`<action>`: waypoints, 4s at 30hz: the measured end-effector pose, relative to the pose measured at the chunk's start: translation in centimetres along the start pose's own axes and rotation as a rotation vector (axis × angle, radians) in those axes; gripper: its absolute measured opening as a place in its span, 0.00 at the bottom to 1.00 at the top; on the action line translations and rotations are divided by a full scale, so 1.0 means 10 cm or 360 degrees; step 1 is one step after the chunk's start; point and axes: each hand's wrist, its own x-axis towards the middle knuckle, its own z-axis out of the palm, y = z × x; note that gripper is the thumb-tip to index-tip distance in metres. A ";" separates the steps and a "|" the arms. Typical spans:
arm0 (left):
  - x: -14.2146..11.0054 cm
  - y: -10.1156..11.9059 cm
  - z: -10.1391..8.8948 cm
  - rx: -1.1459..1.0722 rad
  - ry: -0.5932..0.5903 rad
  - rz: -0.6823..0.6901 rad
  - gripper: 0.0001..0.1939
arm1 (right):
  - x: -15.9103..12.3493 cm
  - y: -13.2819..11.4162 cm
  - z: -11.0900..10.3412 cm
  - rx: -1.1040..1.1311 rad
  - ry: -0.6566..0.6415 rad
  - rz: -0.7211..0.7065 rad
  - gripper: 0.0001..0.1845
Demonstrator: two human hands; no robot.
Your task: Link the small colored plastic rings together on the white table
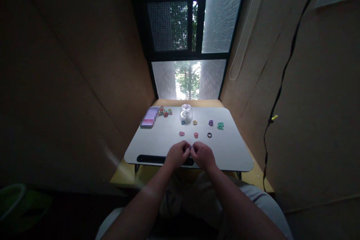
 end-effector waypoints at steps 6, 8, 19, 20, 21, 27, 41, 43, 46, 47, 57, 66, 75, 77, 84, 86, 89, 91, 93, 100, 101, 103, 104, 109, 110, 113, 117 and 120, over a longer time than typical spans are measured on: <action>0.01 0.01 -0.01 0.0033 -0.0019 -0.0030 0.08 | 0.00 0.00 0.00 0.0028 -0.0011 0.0004 0.12; 0.01 0.00 -0.01 0.0033 -0.0016 -0.0022 0.08 | -0.01 0.00 0.00 0.0032 -0.0006 0.0004 0.12; 0.00 0.04 -0.02 0.0034 -0.0022 -0.0059 0.07 | 0.00 -0.01 -0.02 0.0015 -0.0022 0.0012 0.12; 0.00 0.04 -0.02 0.0031 -0.0023 -0.0059 0.07 | 0.00 0.00 -0.02 0.0013 -0.0029 0.0016 0.12; -0.01 0.04 -0.02 0.0025 -0.0024 -0.0054 0.07 | 0.00 0.00 -0.01 0.0011 -0.0032 0.0018 0.12; 0.00 0.03 -0.03 -0.0008 -0.0021 -0.0014 0.07 | -0.01 0.00 -0.01 0.0006 -0.0016 0.0005 0.12; 0.00 -0.01 0.01 0.0005 -0.0013 -0.0010 0.07 | -0.01 0.00 0.00 0.0010 -0.0019 0.0001 0.12; 0.00 -0.02 0.02 0.0006 -0.0015 -0.0008 0.07 | -0.01 0.01 0.00 0.0010 -0.0015 0.0008 0.12; 0.01 -0.03 0.02 0.0009 -0.0007 0.0007 0.07 | -0.01 0.00 0.00 0.0010 -0.0015 0.0017 0.13; 0.01 -0.03 0.02 0.0008 -0.0003 0.0013 0.07 | -0.01 0.00 0.00 0.0009 -0.0018 0.0016 0.13; 0.00 -0.04 0.03 0.0006 -0.0002 0.0016 0.07 | -0.01 0.01 0.00 -0.0002 -0.0022 0.0009 0.12; 0.01 -0.08 0.06 0.0001 0.0007 0.0046 0.07 | -0.01 0.02 0.01 -0.0006 -0.0017 0.0000 0.12; 0.01 -0.08 0.05 0.0014 0.0012 0.0045 0.07 | -0.01 0.02 0.01 0.0006 -0.0013 0.0010 0.12; 0.01 -0.08 0.06 0.0015 0.0021 0.0047 0.07 | -0.01 0.01 0.01 0.0010 -0.0015 0.0012 0.12; 0.01 -0.08 0.06 0.0004 0.0020 0.0063 0.07 | 0.00 0.01 0.01 0.0003 -0.0012 0.0004 0.12; 0.01 -0.08 0.05 0.0000 0.0015 0.0064 0.07 | 0.00 0.01 0.01 0.0007 -0.0017 0.0001 0.12; 0.01 -0.08 0.05 0.0002 0.0017 0.0062 0.07 | 0.00 0.02 0.01 0.0011 -0.0029 0.0008 0.12; 0.01 -0.08 0.05 0.0005 0.0021 0.0060 0.07 | -0.01 0.02 0.02 0.0018 -0.0032 0.0014 0.12; 0.01 -0.08 0.05 0.0007 0.0016 0.0055 0.07 | -0.01 0.02 0.02 0.0021 -0.0033 0.0017 0.12; 0.01 -0.06 0.03 -0.0004 0.0003 0.0043 0.07 | 0.00 0.01 0.01 0.0009 -0.0023 0.0015 0.12; 0.01 -0.05 0.03 -0.0005 0.0000 0.0037 0.07 | 0.00 0.01 0.01 0.0008 -0.0021 0.0019 0.12; 0.01 -0.04 0.02 -0.0005 -0.0009 0.0017 0.07 | 0.00 0.01 0.01 0.0007 -0.0021 0.0024 0.12; 0.01 -0.03 0.02 -0.0004 -0.0013 0.0005 0.07 | 0.00 0.01 0.00 0.0009 -0.0026 0.0023 0.12; 0.00 -0.01 0.01 0.0000 -0.0009 -0.0001 0.07 | -0.01 0.00 -0.01 0.0011 -0.0040 0.0004 0.12; 0.00 -0.01 0.01 -0.0001 -0.0007 -0.0002 0.07 | -0.01 0.00 -0.01 0.0008 -0.0036 0.0006 0.12; 0.00 0.00 0.00 0.0002 -0.0016 -0.0019 0.07 | -0.01 0.00 -0.01 0.0002 -0.0030 0.0012 0.12; 0.01 0.00 0.01 -0.0001 -0.0021 -0.0006 0.08 | -0.01 0.00 -0.01 -0.0004 -0.0027 0.0004 0.12; 0.01 -0.03 0.03 0.0005 -0.0015 -0.0001 0.08 | -0.01 0.00 -0.02 -0.0003 -0.0014 -0.0003 0.12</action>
